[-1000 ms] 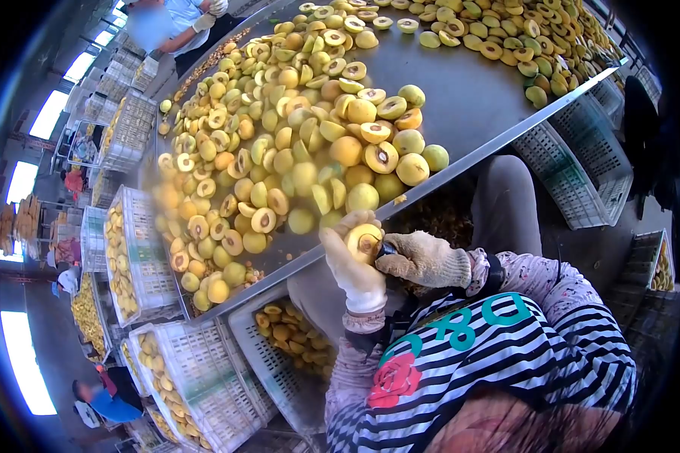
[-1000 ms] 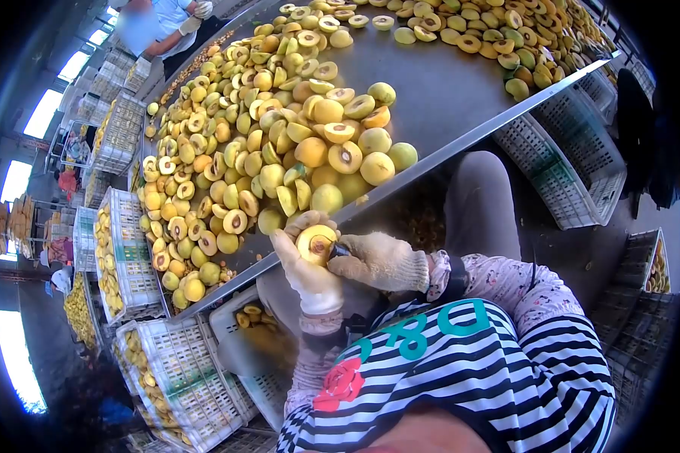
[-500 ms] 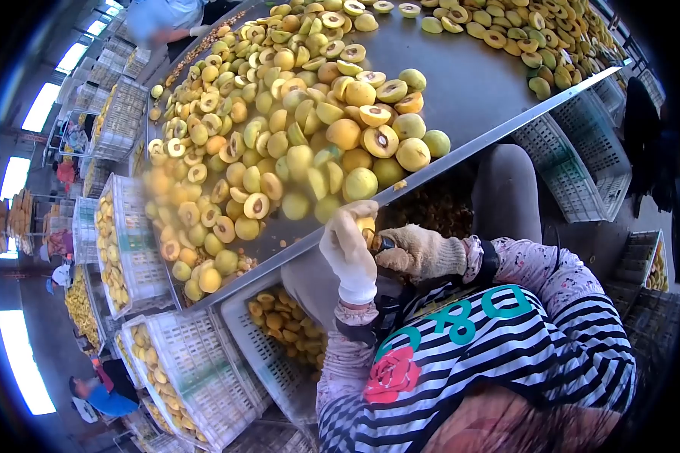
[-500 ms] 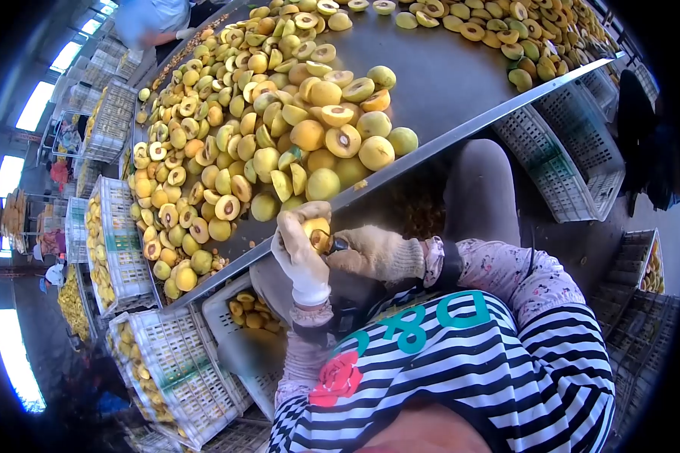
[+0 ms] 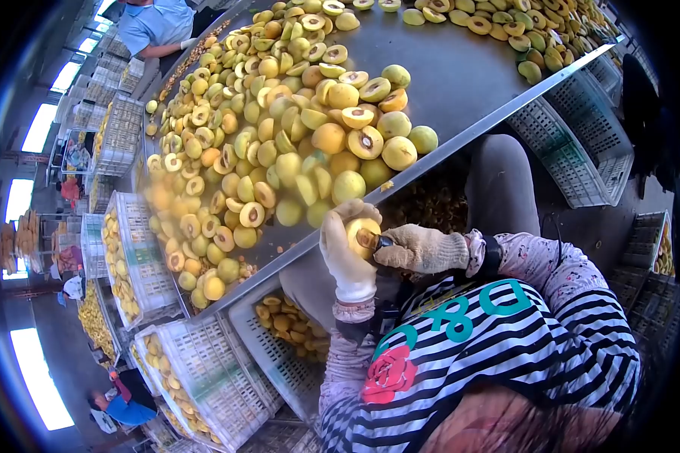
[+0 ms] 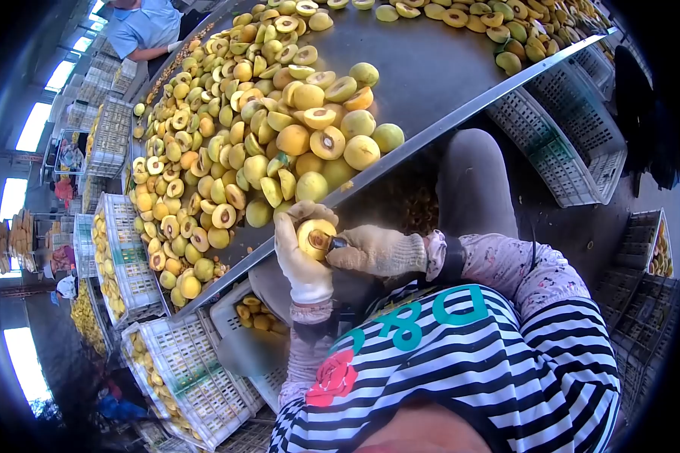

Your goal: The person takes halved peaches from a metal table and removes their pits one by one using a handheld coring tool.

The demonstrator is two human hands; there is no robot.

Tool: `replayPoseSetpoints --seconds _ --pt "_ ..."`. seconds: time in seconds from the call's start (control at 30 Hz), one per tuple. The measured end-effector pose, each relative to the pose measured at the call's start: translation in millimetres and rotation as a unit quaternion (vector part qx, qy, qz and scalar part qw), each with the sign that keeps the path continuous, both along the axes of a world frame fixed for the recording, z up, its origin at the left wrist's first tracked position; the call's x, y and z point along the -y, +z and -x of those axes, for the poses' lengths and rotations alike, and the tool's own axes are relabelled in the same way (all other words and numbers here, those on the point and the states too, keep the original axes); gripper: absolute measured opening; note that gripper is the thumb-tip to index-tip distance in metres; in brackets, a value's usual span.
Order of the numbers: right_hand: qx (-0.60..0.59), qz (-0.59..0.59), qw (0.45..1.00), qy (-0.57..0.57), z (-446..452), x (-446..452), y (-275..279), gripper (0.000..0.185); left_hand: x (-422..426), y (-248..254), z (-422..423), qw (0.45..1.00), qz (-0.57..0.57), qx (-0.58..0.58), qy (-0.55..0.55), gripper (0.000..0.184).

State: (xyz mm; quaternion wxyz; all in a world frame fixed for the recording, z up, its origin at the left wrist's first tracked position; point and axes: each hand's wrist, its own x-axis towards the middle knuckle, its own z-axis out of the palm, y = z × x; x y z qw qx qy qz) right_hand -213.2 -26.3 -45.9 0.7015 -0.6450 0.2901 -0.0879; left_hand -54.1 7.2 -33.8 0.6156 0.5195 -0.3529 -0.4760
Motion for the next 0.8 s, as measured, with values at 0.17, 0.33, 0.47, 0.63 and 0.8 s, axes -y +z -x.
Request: replayPoseSetpoints --seconds 0.17,0.33,0.47,0.63,0.8 --pt "0.021 0.118 0.992 -0.034 0 -13 -14 0.045 11 16 -15 0.972 -0.145 0.058 -0.178 0.035" --pt "0.042 -0.307 0.951 -0.005 3 -6 -6 0.048 -1 -4 13 0.994 0.09 -0.012 0.056 0.039" --pt "0.09 -0.303 0.948 0.032 -3 -14 -22 0.049 -7 -12 1 0.995 0.019 -0.081 0.049 0.033" --pt "0.056 -0.125 0.99 -0.022 -12 -22 -14 0.045 -4 5 -4 0.994 -0.007 -0.11 -0.01 0.036" --pt "0.076 -0.323 0.942 0.043 -10 -19 -22 0.045 2 -21 -22 0.958 0.089 -0.232 -0.143 0.037"
